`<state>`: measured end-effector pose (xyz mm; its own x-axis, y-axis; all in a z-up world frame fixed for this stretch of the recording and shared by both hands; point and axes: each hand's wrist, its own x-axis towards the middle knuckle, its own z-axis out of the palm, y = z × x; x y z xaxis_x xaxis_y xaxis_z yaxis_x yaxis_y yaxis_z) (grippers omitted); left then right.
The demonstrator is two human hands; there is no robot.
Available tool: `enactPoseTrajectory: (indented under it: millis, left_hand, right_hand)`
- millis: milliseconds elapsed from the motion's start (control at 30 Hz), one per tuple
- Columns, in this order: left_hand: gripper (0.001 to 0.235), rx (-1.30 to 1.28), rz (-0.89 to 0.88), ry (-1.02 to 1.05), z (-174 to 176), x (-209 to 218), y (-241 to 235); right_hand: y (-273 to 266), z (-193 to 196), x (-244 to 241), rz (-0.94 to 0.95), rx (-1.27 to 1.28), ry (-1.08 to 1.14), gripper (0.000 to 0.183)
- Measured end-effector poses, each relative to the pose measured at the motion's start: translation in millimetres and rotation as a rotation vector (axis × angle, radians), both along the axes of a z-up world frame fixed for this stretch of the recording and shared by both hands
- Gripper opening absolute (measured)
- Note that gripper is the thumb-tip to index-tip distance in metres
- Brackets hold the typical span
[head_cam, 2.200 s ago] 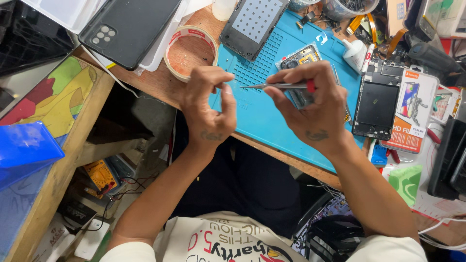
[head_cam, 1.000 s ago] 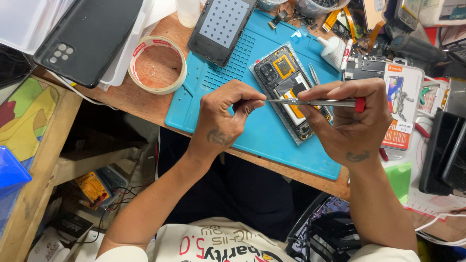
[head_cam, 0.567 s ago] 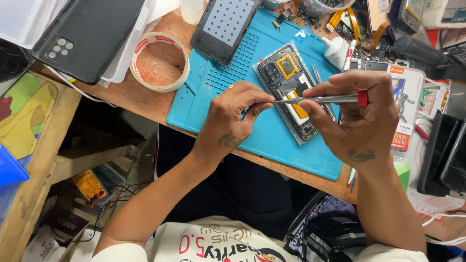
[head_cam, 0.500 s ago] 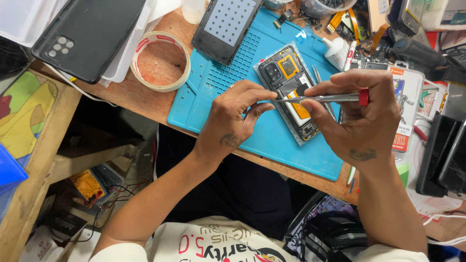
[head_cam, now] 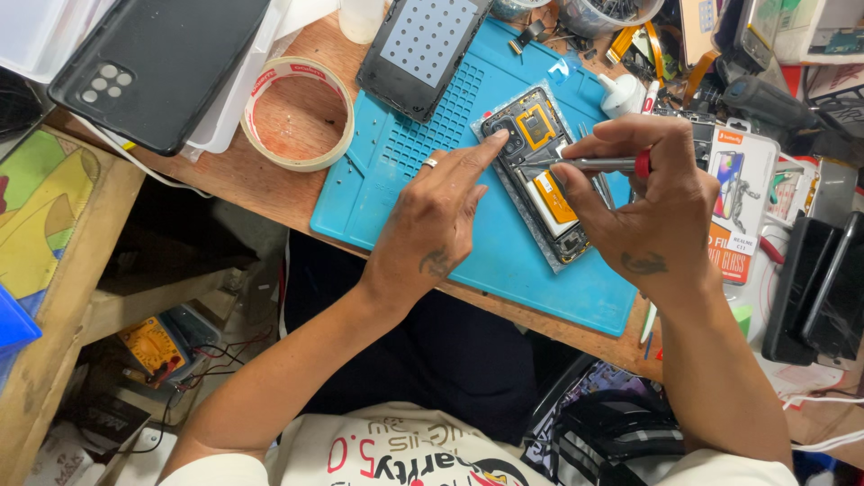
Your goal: The person uses a screwdriver to remove screws from a disassembled smartphone placed on a blue anti-static mat. Screws are collected and placed on the mat. The person continues to unscrew multiple fasteners from the phone's internal frame.
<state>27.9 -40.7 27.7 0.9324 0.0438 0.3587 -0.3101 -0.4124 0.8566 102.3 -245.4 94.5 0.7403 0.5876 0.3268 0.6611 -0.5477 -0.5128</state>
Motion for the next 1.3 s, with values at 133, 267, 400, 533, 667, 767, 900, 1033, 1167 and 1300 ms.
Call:
enactPoseTrajectory:
  millis: [133,267,400,533,667,767,900,1033,1167,1300]
  left_hand:
    - [0.055,0.027,-0.005,0.016,1.2,-0.6,0.4]
    - [0.054,0.029,-0.006,0.015,0.9,-0.7,0.3]
    - [0.052,0.035,-0.003,-0.017,0.0,-1.0,0.5]
    - [0.051,0.03,-0.014,-0.004,-1.1,-1.6,0.8]
    - [0.052,0.048,-0.013,-0.008,-1.8,-1.7,0.4]
    - [0.052,0.052,-0.013,-0.006,-1.9,-1.8,0.3]
    - [0.051,0.04,-0.021,0.017,-2.6,-1.3,0.7]
    - [0.053,0.027,-0.011,0.02,-2.5,-2.6,-0.1]
    - [0.065,-0.021,0.008,0.013,0.1,-0.4,1.3]
    - [0.091,0.078,0.027,0.018,4.1,6.9,-1.5]
  right_hand:
    - [0.4,-2.2,2.9,0.042,0.016,-0.001,0.04]
    - [2.1,-2.4,5.0,0.044,0.008,0.007,0.04]
    - [6.0,0.0,5.9,0.059,-0.015,-0.01,0.04]
    - [12.6,9.8,8.8,0.124,-0.096,-0.062,0.04]
    - [24.0,24.2,15.9,0.176,-0.21,-0.094,0.042]
    - [29.7,36.6,17.3,0.182,-0.267,-0.168,0.037]
    - [36.3,42.2,15.7,0.222,-0.229,-0.196,0.026]
    - [40.9,42.2,18.6,0.193,-0.291,-0.186,0.013]
    - [42.3,45.9,18.6,0.185,-0.276,-0.26,0.019]
    - [47.2,48.5,17.8,0.18,-0.266,-0.281,0.019]
